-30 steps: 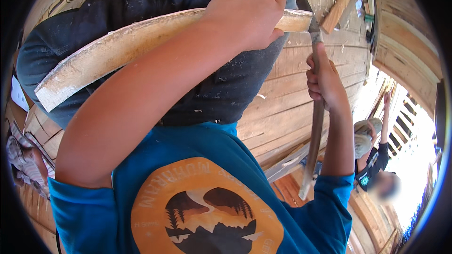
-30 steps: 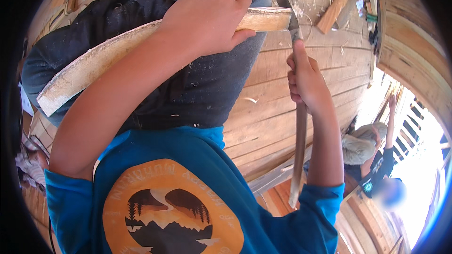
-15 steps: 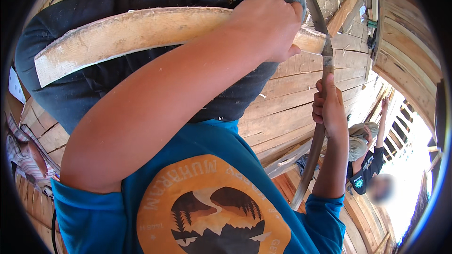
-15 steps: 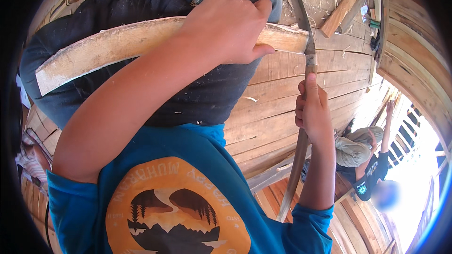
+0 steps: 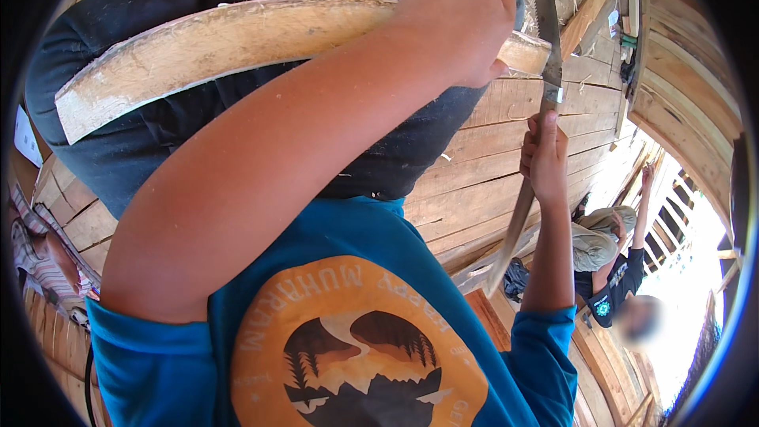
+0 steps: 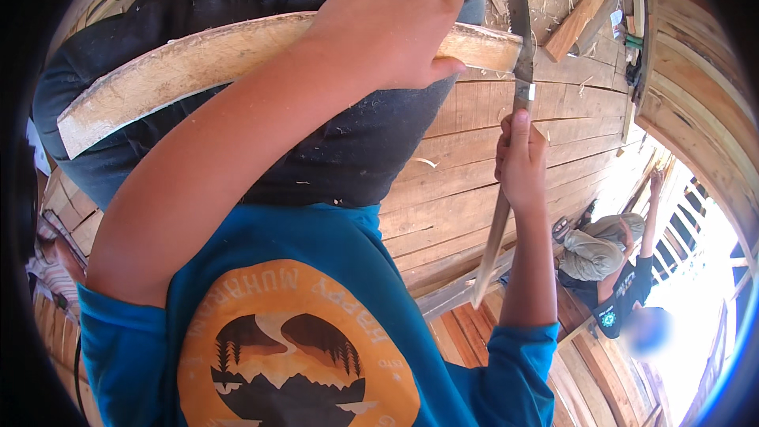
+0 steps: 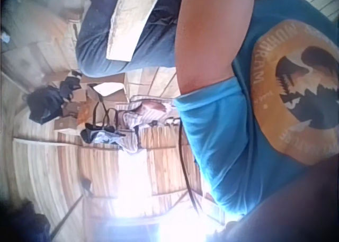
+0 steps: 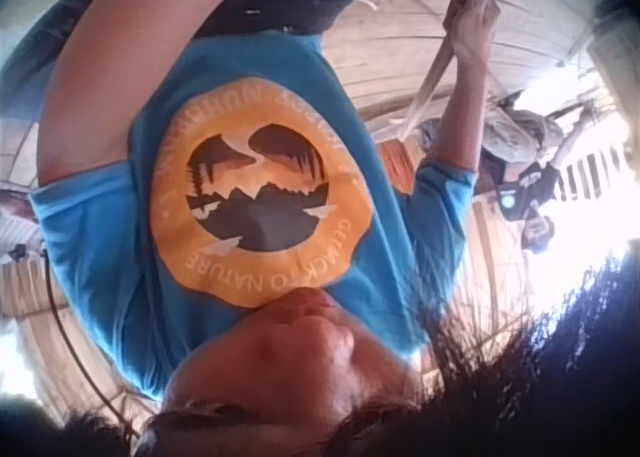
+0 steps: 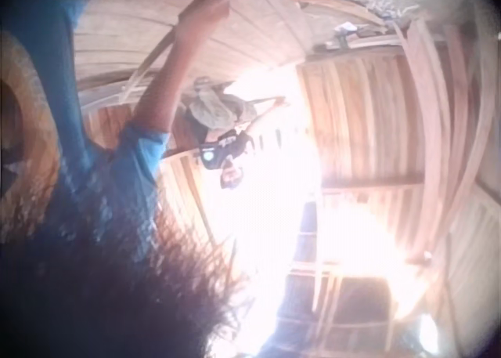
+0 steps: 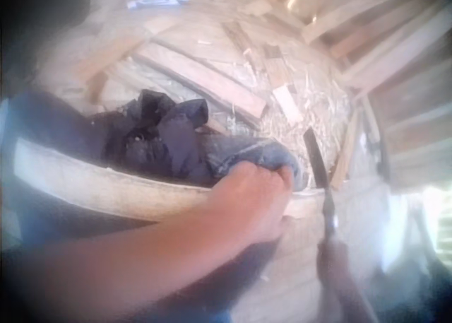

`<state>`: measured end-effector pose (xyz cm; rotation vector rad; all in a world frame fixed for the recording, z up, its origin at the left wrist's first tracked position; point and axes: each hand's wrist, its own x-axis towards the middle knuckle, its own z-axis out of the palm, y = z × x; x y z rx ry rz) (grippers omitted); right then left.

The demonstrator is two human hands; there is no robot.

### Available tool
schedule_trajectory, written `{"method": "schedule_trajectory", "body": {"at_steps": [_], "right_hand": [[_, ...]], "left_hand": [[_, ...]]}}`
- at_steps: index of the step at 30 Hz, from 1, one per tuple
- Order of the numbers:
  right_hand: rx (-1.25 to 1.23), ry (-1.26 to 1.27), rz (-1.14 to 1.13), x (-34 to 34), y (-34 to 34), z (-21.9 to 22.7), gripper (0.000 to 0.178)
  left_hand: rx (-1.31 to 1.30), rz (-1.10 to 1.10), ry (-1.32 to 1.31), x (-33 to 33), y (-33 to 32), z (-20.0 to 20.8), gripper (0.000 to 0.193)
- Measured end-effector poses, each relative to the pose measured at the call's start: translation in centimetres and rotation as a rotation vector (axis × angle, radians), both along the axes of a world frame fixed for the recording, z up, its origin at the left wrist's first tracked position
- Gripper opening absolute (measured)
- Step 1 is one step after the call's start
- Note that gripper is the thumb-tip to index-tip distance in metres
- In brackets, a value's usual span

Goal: The person saws through pieces of wood by hand while sitting on a wooden floor, handling a long piece and then a smaller strip.

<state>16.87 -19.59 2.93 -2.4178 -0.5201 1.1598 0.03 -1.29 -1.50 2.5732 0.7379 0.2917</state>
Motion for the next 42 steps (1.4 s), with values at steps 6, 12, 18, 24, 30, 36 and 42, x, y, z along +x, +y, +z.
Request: {"method": "schedule_trajectory", "body": {"at_steps": [6, 12, 18, 24, 30, 36, 42], "right_hand": [[0.238, 0.098, -0.114, -0.5, -1.5, -3.1, 0.047], [0.452, 0.158, -0.246, 0.9, -1.9, -5.4, 0.045], [0.354, 0.228, -0.286, 0.5, -3.4, -2.6, 0.057], [0.318, 0.291, -0.266, -0.7, -5.1, -1.8, 0.058], [0.329, 0.305, -0.215, -1.4, -6.4, -3.0, 0.055], [0.307, 0.257, -0.229, -2.3, -7.4, -3.8, 0.054], [0.152, 0.195, -0.236, -3.9, -6.4, -0.9, 0.052]], "left_hand": [[-0.265, -0.034, 0.008, -1.4, 1.3, 3.5, 0.047], [-0.108, 0.003, 0.047, -0.3, 1.1, 1.0, 0.051], [-0.068, 0.013, 0.121, 0.5, 0.7, 0.7, 0.052], [-0.043, 0.003, 0.177, 0.6, 0.7, 0.8, 0.056], [-0.067, -0.002, 0.248, 0.9, 0.8, 1.2, 0.058], [-0.19, 0.0, 0.417, 1.8, 1.2, 5.8, 0.055], [-0.007, -0.043, 0.339, 1.1, 0.5, 2.4, 0.056]]}}
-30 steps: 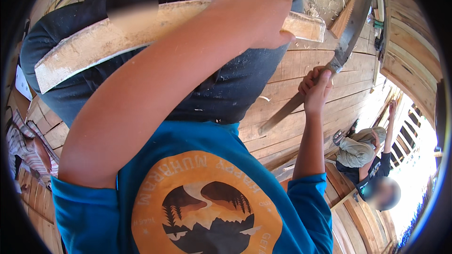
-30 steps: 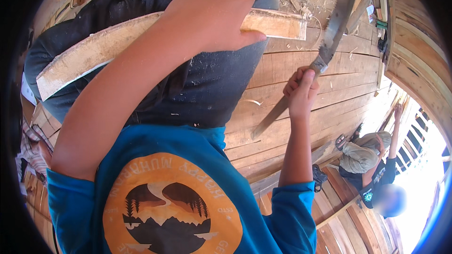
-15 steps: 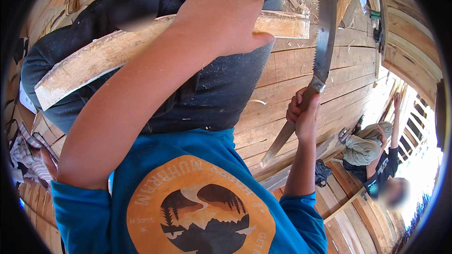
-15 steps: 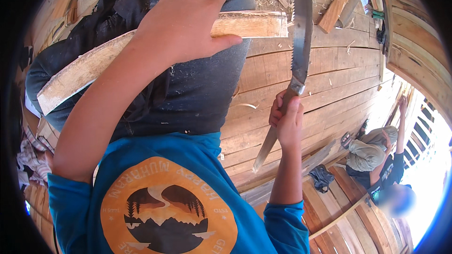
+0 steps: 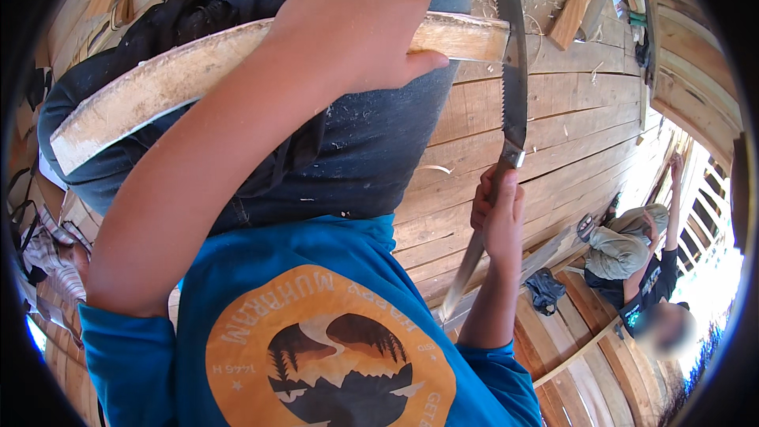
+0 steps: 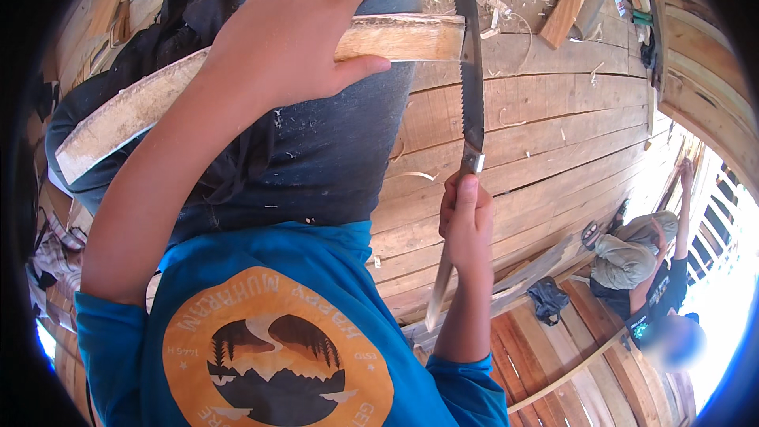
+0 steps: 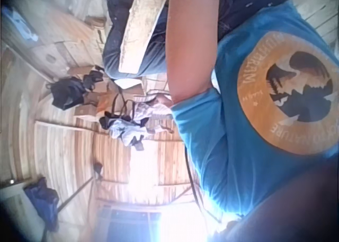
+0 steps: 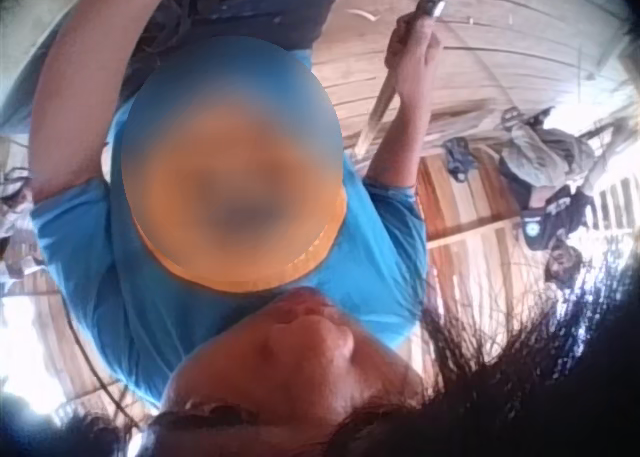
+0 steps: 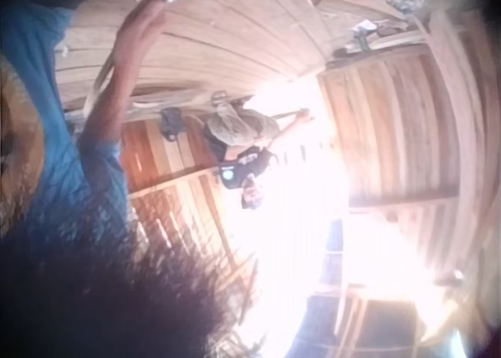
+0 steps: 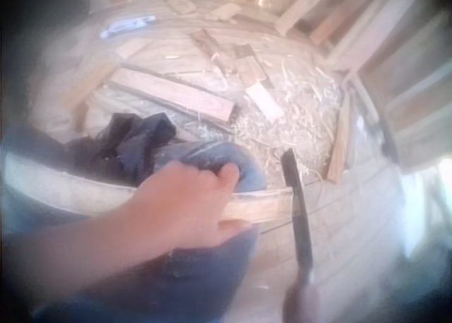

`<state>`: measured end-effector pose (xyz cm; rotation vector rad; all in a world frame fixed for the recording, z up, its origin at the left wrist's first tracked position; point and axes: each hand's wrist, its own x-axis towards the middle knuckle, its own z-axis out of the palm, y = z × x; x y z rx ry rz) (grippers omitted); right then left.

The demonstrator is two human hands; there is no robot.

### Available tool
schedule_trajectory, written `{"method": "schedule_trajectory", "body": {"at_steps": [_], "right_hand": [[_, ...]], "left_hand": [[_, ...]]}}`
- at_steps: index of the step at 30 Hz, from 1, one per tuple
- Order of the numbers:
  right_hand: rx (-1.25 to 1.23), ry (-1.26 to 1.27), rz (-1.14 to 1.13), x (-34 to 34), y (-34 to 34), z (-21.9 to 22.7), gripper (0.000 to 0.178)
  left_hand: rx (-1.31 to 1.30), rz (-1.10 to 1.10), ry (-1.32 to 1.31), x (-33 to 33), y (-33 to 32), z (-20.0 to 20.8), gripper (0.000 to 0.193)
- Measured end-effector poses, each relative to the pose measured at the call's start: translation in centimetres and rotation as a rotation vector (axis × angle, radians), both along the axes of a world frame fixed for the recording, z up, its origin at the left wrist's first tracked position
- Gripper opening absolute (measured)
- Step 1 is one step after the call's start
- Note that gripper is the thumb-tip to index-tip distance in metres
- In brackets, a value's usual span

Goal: The person saws through pieces of wood by hand while sitting on a wooden floor, handling a long piece and then a smaller strip.

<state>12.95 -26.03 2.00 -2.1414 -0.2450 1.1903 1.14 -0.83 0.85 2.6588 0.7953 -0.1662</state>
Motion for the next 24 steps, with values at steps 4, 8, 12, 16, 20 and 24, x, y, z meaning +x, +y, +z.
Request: {"method": "schedule_trajectory", "body": {"at_steps": [4, 8, 12, 16, 20, 24], "right_hand": [[-0.095, -0.069, 0.083, 1.9, 4.3, 0.4, 0.051], [-0.065, -0.165, 0.131, 2.4, 5.5, -1.0, 0.052], [-0.113, -0.131, 0.022, 0.4, 2.1, -0.5, 0.053], [-0.091, -0.109, -0.032, -0.1, 2.9, -1.1, 0.055], [-0.102, -0.094, 0.01, 0.9, 4.6, -1.0, 0.057], [-0.133, -0.135, 0.002, 0.0, 3.1, 0.6, 0.056]], "left_hand": [[0.114, -0.007, -0.048, 0.2, -0.7, -0.5, 0.056], [-0.113, 0.003, 0.061, 0.6, 1.0, 1.2, 0.057], [0.069, -0.03, -0.157, -0.6, -0.9, -1.7, 0.057], [0.047, -0.018, -0.133, -0.6, -0.6, -1.6, 0.057], [-0.027, 0.008, -0.045, -0.1, -0.1, 0.3, 0.058], [-0.06, 0.005, -0.056, -0.4, -0.6, -0.2, 0.058]]}}
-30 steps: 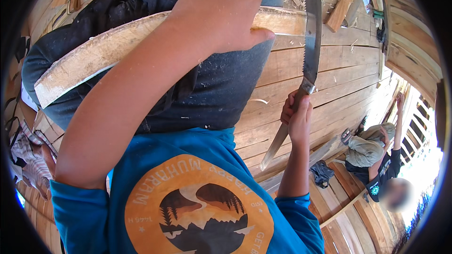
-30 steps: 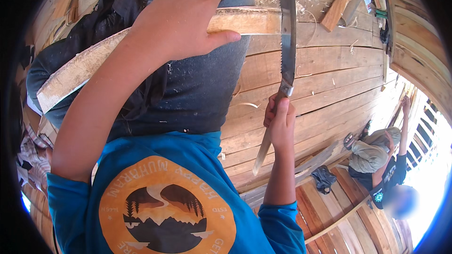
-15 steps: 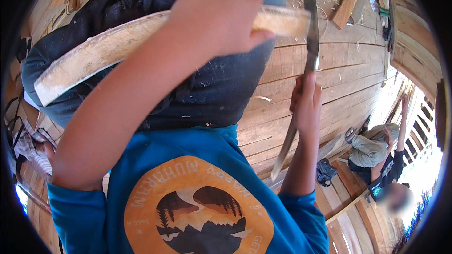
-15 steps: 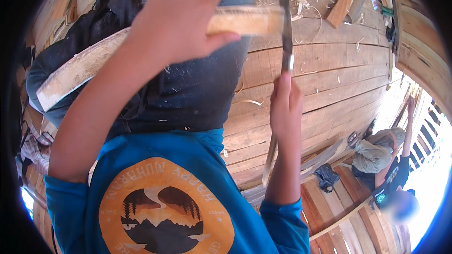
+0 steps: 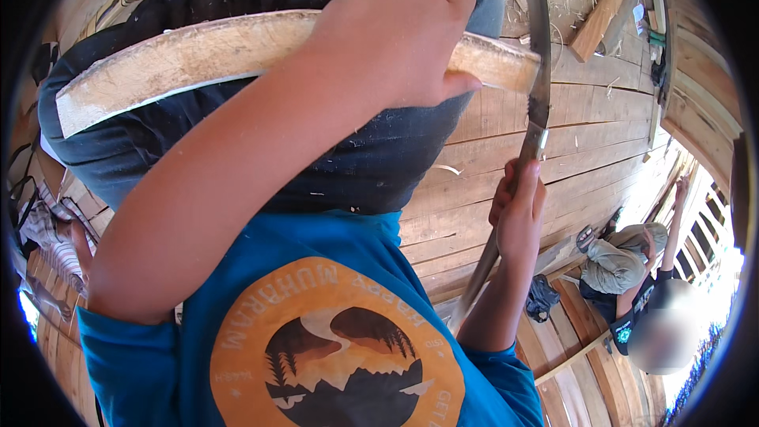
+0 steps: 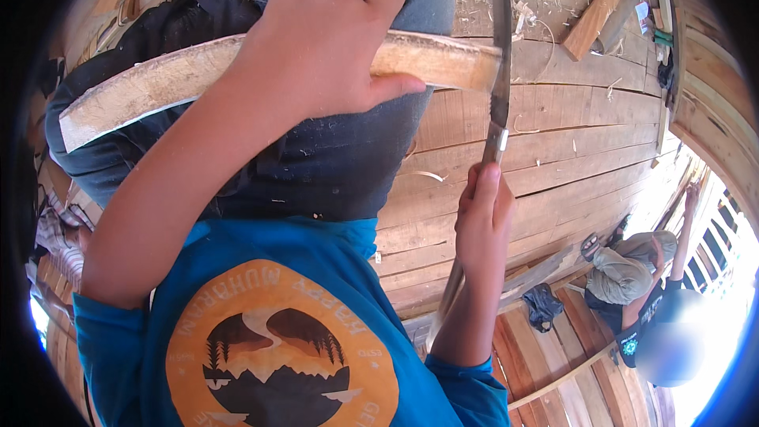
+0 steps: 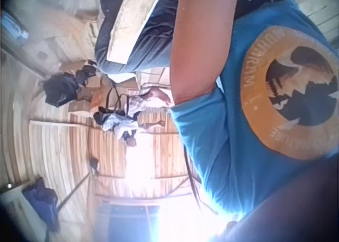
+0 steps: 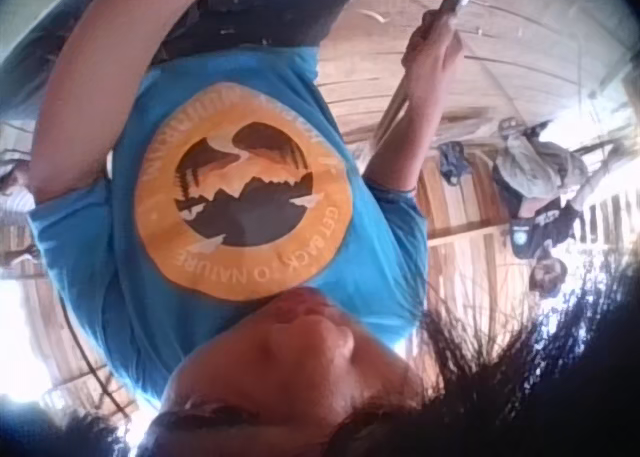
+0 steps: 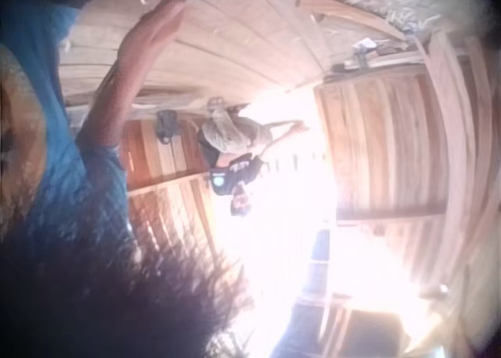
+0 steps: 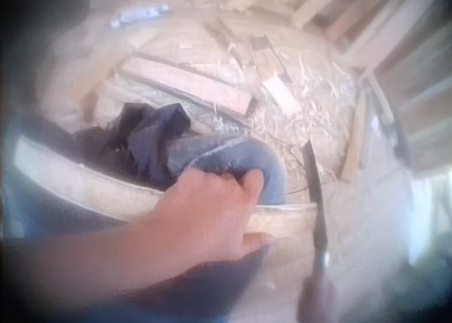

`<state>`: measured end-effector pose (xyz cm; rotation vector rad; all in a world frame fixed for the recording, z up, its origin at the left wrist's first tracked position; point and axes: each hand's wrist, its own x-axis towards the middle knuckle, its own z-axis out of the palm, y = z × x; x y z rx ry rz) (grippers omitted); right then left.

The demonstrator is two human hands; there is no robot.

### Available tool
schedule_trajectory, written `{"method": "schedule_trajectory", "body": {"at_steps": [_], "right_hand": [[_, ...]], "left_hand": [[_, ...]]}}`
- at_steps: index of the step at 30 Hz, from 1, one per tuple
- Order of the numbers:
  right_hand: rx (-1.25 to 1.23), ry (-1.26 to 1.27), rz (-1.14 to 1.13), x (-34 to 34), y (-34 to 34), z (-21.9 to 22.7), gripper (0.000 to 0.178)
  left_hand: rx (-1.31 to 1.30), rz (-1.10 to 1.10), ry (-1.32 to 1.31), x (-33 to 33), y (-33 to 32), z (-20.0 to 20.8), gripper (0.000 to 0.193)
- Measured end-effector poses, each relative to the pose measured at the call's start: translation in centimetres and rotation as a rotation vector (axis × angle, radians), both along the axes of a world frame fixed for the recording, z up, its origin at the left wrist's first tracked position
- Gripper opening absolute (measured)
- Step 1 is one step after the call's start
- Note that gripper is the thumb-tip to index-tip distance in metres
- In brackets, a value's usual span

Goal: The person saws through pieces of wood by hand while sitting on a wooden floor, handling a long piece and then a smaller strip.

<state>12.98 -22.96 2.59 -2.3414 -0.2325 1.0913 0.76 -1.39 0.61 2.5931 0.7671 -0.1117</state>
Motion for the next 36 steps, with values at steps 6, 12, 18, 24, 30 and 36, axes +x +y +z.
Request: {"method": "schedule_trajectory", "body": {"at_steps": [6, 12, 18, 24, 30, 36], "right_hand": [[-0.039, 0.077, -0.023, 0.2, 1.7, 0.4, 0.051], [-0.064, 0.057, -0.015, -0.4, 0.5, 3.1, 0.048], [-0.02, 0.099, -0.012, 0.8, 2.7, 1.2, 0.045], [-0.063, 0.097, 0.026, -0.3, 0.6, 4.2, 0.044], [-0.05, 0.136, -0.062, -1.4, -3.4, 5.7, 0.045], [-0.188, 0.227, 0.068, -0.1, -0.7, -2.0, 0.053]], "left_hand": [[0.171, 0.047, -0.088, 0.3, -0.4, -1.2, 0.059], [0.152, 0.049, -0.133, -0.2, -1.3, -1.8, 0.059], [0.155, 0.075, -0.134, 0.6, 0.0, -2.3, 0.058], [0.153, 0.076, -0.128, 0.1, -1.0, -2.0, 0.06], [0.16, 0.075, -0.18, 0.3, -0.2, -1.6, 0.06], [0.078, 0.043, -0.128, 0.2, -0.6, -0.6, 0.059]]}}
